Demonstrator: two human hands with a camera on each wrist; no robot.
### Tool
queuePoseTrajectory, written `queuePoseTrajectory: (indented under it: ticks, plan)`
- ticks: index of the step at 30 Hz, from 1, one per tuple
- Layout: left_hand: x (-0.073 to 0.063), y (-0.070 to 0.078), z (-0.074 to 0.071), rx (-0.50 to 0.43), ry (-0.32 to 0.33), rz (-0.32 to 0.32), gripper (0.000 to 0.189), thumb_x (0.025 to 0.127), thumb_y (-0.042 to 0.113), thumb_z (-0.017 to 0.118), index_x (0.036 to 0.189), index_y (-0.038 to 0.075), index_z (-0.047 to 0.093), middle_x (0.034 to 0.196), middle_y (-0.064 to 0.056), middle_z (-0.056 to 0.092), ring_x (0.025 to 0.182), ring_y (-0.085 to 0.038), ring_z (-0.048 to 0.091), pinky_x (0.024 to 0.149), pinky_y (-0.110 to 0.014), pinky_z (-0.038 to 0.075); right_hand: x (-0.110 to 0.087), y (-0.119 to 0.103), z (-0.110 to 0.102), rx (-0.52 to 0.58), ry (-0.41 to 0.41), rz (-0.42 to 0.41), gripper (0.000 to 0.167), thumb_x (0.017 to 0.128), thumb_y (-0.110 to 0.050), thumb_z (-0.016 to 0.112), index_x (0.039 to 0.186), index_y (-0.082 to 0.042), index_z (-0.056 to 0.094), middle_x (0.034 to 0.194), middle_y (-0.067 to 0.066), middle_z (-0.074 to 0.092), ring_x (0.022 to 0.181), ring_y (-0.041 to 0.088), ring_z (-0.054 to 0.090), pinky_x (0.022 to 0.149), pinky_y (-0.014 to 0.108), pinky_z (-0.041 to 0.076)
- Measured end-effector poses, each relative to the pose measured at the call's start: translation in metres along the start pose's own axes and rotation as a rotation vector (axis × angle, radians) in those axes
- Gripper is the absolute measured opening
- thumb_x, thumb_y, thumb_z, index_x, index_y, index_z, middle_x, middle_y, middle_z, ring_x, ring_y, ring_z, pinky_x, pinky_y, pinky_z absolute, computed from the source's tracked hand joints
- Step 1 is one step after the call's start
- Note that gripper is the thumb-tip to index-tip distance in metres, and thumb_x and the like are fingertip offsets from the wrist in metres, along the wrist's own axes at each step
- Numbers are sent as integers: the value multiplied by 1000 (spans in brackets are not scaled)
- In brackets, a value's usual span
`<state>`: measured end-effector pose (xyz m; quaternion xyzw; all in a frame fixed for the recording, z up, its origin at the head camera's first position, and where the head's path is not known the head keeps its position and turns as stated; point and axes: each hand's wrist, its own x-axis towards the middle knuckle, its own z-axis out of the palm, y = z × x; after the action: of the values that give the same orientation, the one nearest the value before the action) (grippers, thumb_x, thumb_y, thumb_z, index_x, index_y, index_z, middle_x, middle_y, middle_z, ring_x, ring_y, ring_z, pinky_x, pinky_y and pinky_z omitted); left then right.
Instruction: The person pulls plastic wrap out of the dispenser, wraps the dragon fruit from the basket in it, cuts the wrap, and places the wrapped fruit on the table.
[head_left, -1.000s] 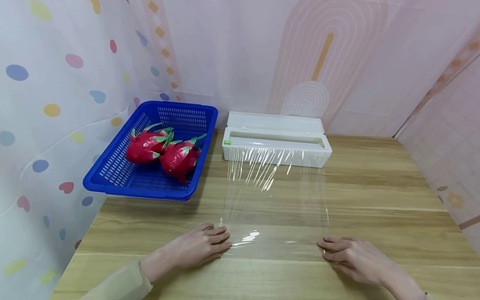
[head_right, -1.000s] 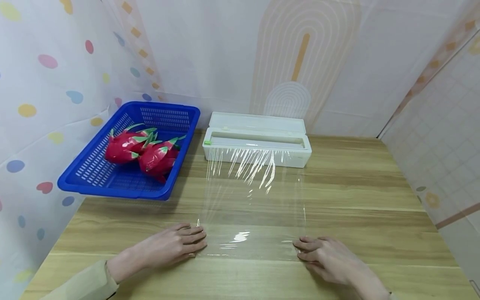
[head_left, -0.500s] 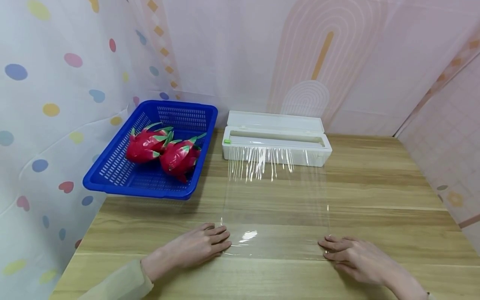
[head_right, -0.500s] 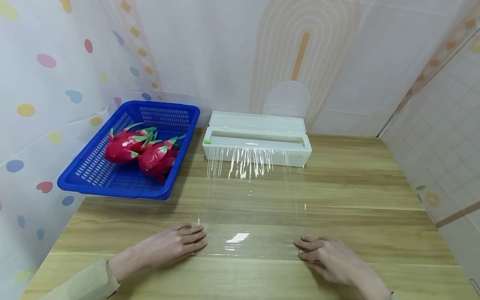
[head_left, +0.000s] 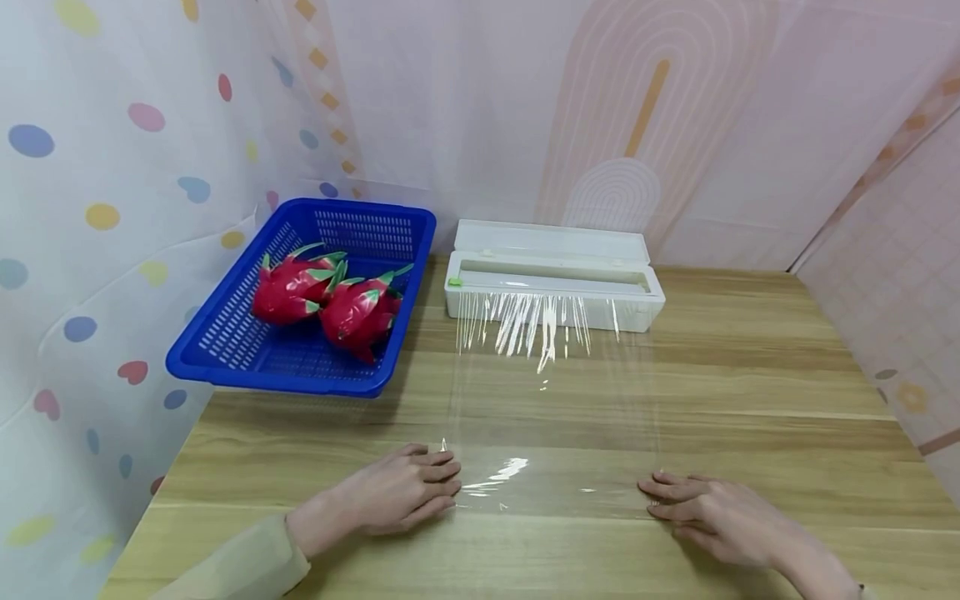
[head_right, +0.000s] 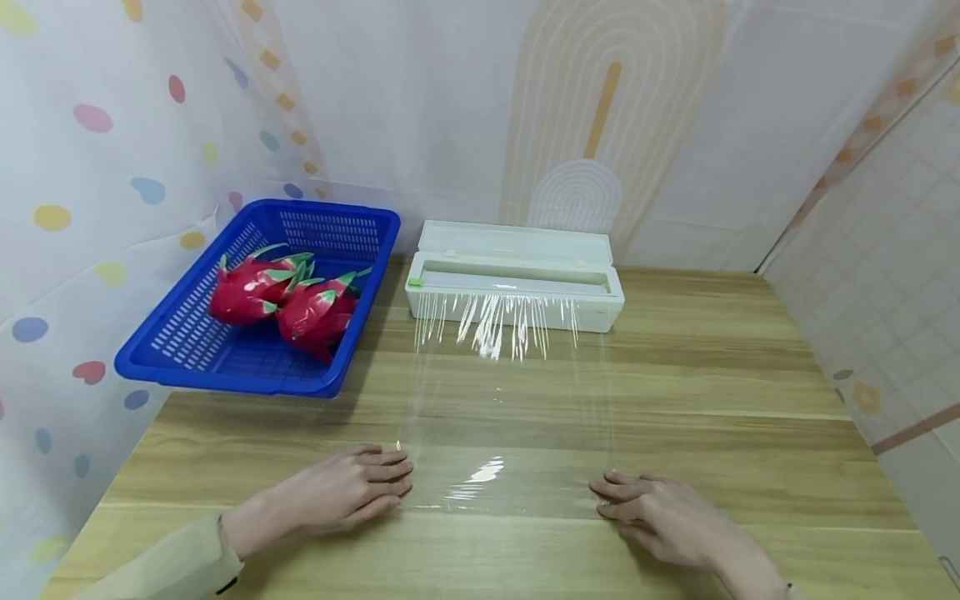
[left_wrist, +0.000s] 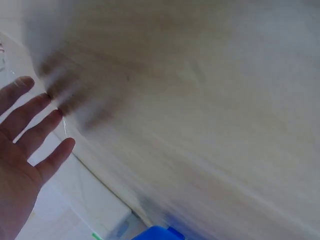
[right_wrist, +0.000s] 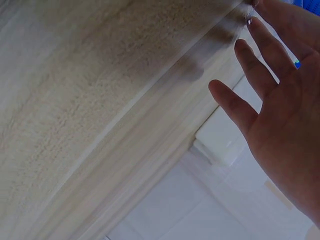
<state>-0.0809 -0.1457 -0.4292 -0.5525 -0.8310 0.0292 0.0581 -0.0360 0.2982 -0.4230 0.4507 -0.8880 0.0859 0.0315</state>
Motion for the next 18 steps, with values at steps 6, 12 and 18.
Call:
queuePoseTrajectory:
  ticks: [6,12,18]
  plan:
    - [2,2,1,72,52,-27,24,90,31,61,110,23,72,117,4,69,112,-14,64,88,-34,53,7,1,0,21,38,25,33,72,-11,76,103,-23,75,118,0,69,103,23,68,74,41,58]
    - [3,3,1,45,73,-54,22,86,23,62,106,23,72,114,4,71,110,-15,64,87,-34,53,12,1,1,-47,104,43,32,66,-11,79,94,-27,77,108,-7,73,95,13,70,71,33,56]
    - [6,6,4,-4,122,-94,26,88,43,60,100,25,74,109,3,72,107,-17,66,86,-35,54,17,0,3,-72,152,36,27,65,-18,80,90,-29,76,103,-9,74,90,10,71,69,31,55]
